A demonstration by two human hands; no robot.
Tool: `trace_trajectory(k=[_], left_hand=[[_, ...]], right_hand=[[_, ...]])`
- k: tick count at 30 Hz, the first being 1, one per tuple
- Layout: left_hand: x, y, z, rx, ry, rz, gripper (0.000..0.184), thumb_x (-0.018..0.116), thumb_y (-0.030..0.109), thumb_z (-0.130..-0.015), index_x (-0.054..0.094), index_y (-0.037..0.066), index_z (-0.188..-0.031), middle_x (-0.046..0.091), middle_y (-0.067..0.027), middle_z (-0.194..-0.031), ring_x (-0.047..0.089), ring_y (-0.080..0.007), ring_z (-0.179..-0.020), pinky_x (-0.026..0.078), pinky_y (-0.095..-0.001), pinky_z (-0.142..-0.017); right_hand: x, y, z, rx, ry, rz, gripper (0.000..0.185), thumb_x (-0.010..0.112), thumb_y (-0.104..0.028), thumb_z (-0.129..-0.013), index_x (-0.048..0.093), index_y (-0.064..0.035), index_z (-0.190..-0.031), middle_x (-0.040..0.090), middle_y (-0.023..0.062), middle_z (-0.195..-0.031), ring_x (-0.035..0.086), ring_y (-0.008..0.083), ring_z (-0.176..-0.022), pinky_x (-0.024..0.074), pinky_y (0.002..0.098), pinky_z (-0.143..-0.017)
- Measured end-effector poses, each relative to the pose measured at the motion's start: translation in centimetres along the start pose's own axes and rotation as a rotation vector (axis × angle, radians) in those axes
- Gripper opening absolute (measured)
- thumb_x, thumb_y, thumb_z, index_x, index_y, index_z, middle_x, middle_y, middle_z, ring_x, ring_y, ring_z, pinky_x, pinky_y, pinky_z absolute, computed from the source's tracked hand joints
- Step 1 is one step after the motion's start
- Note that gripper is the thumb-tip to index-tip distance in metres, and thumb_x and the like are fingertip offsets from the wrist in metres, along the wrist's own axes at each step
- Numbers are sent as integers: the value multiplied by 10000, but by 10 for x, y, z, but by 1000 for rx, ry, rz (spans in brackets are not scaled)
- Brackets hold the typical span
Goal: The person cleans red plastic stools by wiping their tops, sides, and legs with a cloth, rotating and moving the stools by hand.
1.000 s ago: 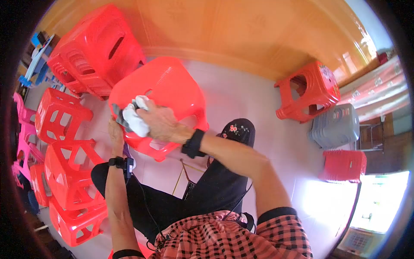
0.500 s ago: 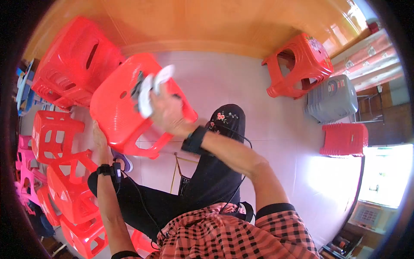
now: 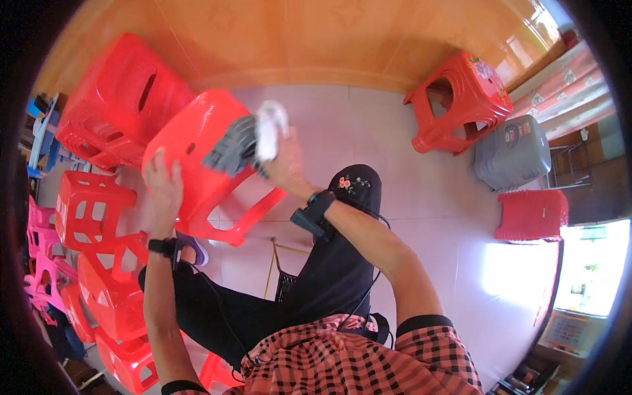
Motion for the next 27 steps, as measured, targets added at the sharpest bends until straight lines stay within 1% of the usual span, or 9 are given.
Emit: trace_trajectory(k=[1, 3, 8, 11, 17, 19, 21, 23, 27], left_hand=[[12, 18, -4, -16, -45, 70, 475, 615, 209, -806, 436, 36, -1211, 478, -231, -1080, 454, -400, -1013, 370, -502, -868], [36, 49, -8, -2, -85, 166, 521, 637, 268, -796, 442, 29, -1216, 460, -228, -1111, 436, -392, -1036, 357, -501, -888], [57, 80, 0, 26, -278, 117, 678, 641, 443, -770, 415, 60, -1282, 364, -253, -1266, 340, -445, -1155, 288, -556, -960], [46, 101, 14, 224, -342, 131, 692, 653, 441, -757, 416, 57, -1282, 363, -235, -1278, 336, -448, -1156, 286, -552, -967], [51, 68, 11, 121, -241, 148, 733, 681, 444, -727, 414, 42, -1278, 370, -224, -1264, 324, -447, -1159, 283, -574, -937], [52, 73, 11, 125, -305, 73, 697, 653, 410, -761, 391, 50, -1298, 351, -193, -1311, 305, -439, -1195, 268, -549, -982], [55, 73, 11, 129, -334, 10, 675, 642, 378, -774, 386, 51, -1305, 353, -198, -1308, 303, -435, -1197, 260, -550, -984], [58, 73, 8, 127, -365, -22, 670, 638, 364, -776, 379, 53, -1311, 349, -200, -1312, 304, -436, -1196, 255, -553, -984], [65, 79, 2, 106, -419, -60, 676, 627, 337, -777, 350, 58, -1326, 336, -203, -1326, 301, -437, -1197, 236, -559, -992]], right_hand=[[-3, 24, 0, 70, 67, 32, 441, 658, -190, -707, 520, -12, -1087, 532, 168, -970, 581, 344, -740, 482, 397, -693], [45, 109, 28, 733, -197, -381, 413, 639, -227, -756, 525, 14, -1071, 588, 118, -925, 585, 235, -754, 467, 350, -663], [101, 189, 75, 1096, -280, -686, 293, 592, -216, -825, 591, 5, -1017, 628, 58, -796, 579, 132, -651, 442, 307, -550], [71, 154, 58, 1082, -194, -383, 260, 595, -208, -820, 614, 11, -958, 627, 55, -786, 586, 139, -660, 450, 321, -557], [52, 86, 35, 870, -232, -474, 295, 638, -228, -754, 594, -3, -939, 590, 107, -773, 563, 187, -702, 462, 339, -662], [27, 54, 15, 588, 34, -426, 296, 611, -237, -779, 611, 23, -921, 619, 57, -761, 590, 158, -716, 471, 318, -644], [41, 60, 27, 685, -54, -388, 277, 578, -195, -800, 554, 21, -971, 590, 71, -786, 569, 161, -760, 459, 329, -688], [52, 82, 44, 569, 246, -639, 197, 566, -162, -796, 466, -22, -890, 506, 73, -753, 520, 181, -726, 438, 344, -688], [85, 138, 90, 686, 283, -469, 202, 563, -160, -815, 449, -21, -909, 505, 82, -775, 515, 220, -724, 428, 355, -683]])
Point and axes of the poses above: each hand's wrist, its own z-axis away from the middle knuckle, its own x-axis out of the palm, y = z × x, the point moved 10 cm from there along -z, towards the middle knuckle
